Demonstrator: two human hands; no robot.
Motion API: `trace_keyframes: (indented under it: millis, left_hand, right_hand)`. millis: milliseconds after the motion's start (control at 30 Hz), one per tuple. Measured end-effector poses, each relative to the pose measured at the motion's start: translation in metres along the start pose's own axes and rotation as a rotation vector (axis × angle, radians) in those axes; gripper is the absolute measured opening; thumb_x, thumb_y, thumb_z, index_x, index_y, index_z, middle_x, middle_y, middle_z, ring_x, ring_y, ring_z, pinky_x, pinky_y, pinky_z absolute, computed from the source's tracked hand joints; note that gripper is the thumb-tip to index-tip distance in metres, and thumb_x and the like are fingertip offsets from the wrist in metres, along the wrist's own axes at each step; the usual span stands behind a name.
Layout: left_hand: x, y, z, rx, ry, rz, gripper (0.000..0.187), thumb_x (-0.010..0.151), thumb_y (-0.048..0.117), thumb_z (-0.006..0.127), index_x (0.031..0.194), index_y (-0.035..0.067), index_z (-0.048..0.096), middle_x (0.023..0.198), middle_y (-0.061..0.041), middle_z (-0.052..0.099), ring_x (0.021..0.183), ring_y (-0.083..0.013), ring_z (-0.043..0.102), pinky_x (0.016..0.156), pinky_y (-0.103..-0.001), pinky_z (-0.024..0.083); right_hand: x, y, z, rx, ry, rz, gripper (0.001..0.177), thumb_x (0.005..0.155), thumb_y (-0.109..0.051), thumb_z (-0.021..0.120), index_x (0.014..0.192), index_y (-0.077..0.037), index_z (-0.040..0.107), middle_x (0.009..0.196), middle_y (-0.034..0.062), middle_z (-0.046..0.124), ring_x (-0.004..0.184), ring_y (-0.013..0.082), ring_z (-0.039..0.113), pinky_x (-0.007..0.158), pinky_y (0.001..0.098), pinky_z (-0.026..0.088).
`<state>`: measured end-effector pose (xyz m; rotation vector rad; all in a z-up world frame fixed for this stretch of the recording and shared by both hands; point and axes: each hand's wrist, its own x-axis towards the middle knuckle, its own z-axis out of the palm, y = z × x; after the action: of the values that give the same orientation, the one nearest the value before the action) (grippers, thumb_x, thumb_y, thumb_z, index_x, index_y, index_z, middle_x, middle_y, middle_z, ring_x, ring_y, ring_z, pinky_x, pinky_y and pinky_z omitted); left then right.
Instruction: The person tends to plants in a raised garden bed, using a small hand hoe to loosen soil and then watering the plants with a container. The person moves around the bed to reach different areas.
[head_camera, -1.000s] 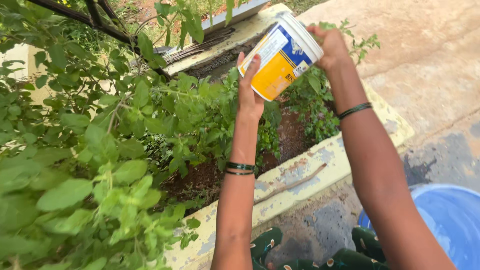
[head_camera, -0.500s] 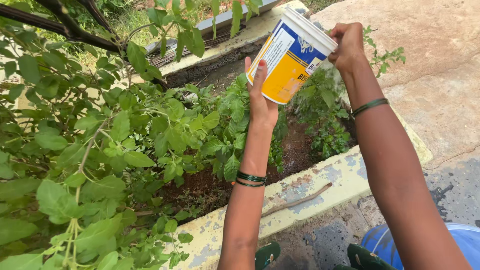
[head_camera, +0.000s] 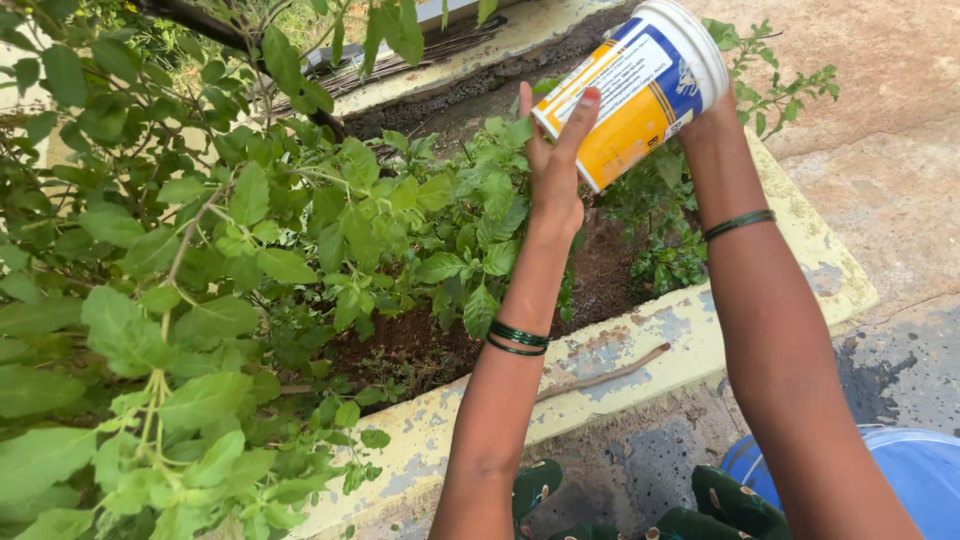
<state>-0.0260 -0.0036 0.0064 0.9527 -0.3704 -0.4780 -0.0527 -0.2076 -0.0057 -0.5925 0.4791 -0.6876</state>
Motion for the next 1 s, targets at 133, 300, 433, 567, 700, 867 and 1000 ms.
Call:
trace_keyframes:
  millis: [133, 300, 433, 567, 700, 867, 1000]
  left_hand:
    - [0.001, -0.007, -0.006, -0.103, -0.061, 0.002, 0.122, 0.082, 0.050, 0.077, 0.168, 0.013, -0.001, 0.155, -0.026, 0.039, 0.144, -0.0346, 0.041, 0.118, -0.047, 0.035]
    - [0.000, -0.004, -0.017, -0.287, -0.131, -0.003, 0.121, 0.085, 0.051, 0.077, 0.169, 0.015, -0.002, 0.161, -0.021, 0.033, 0.149, -0.0315, 0.035, 0.121, -0.047, 0.032]
    - [-0.006, 0.020, -0.026, -0.291, -0.110, -0.096, 0.120, 0.083, 0.055, 0.074, 0.167, 0.015, -0.002, 0.161, -0.018, 0.032, 0.146, -0.0309, 0.039, 0.117, -0.048, 0.037]
    - [-0.018, 0.053, -0.036, -0.251, -0.103, -0.088, 0.120, 0.082, 0.054, 0.075, 0.165, 0.012, 0.001, 0.159, -0.021, 0.036, 0.141, -0.0315, 0.045, 0.111, -0.048, 0.046]
    - [-0.041, 0.091, -0.048, -0.153, -0.129, -0.066, 0.123, 0.078, 0.057, 0.076, 0.165, 0.013, 0.000, 0.156, -0.020, 0.038, 0.137, -0.0296, 0.051, 0.104, -0.046, 0.054]
    - [-0.067, 0.137, -0.064, -0.036, -0.104, -0.093, 0.125, 0.070, 0.061, 0.080, 0.162, 0.019, 0.005, 0.147, -0.015, 0.046, 0.121, -0.0269, 0.061, 0.087, -0.048, 0.061]
    - [-0.073, 0.160, -0.097, 0.026, -0.115, -0.057, 0.111, 0.076, 0.060, 0.082, 0.158, -0.003, 0.043, 0.134, -0.026, 0.060, 0.113, -0.0337, 0.066, 0.079, -0.054, 0.063]
  right_hand:
    - [0.002, -0.014, -0.012, -0.125, 0.023, -0.076, 0.035, 0.110, -0.014, 0.044, 0.126, 0.009, 0.065, 0.089, 0.0169, 0.071, 0.075, 0.0179, 0.076, 0.069, 0.0297, 0.068]
    - [-0.010, -0.032, -0.023, -0.214, -0.162, -0.109, 0.032, 0.112, -0.008, 0.048, 0.134, 0.010, 0.063, 0.093, 0.0166, 0.070, 0.079, 0.0166, 0.075, 0.075, 0.0273, 0.069]
    - [-0.034, -0.036, -0.037, -0.298, -0.147, -0.063, 0.034, 0.104, -0.006, 0.048, 0.135, 0.002, 0.059, 0.113, 0.0151, 0.071, 0.104, 0.0194, 0.076, 0.097, 0.0340, 0.062]
    - [-0.045, -0.025, -0.070, -0.076, -0.091, 0.013, 0.033, 0.101, -0.004, 0.049, 0.132, -0.002, 0.060, 0.121, 0.0166, 0.069, 0.108, 0.0232, 0.069, 0.099, 0.0384, 0.059]
    - [-0.052, -0.008, -0.072, -0.026, 0.032, 0.096, 0.030, 0.099, -0.009, 0.053, 0.126, -0.006, 0.064, 0.118, 0.0112, 0.068, 0.096, 0.0202, 0.066, 0.092, 0.0381, 0.058]
    - [-0.084, 0.019, -0.016, 0.069, -0.125, 0.156, 0.032, 0.099, -0.010, 0.046, 0.123, 0.001, 0.065, 0.112, 0.0152, 0.069, 0.094, 0.0231, 0.066, 0.090, 0.0416, 0.058]
    - [-0.111, 0.050, 0.037, 0.125, -0.408, 0.192, 0.041, 0.098, -0.011, 0.042, 0.124, 0.009, 0.066, 0.115, 0.0221, 0.073, 0.102, 0.0280, 0.074, 0.095, 0.0454, 0.063]
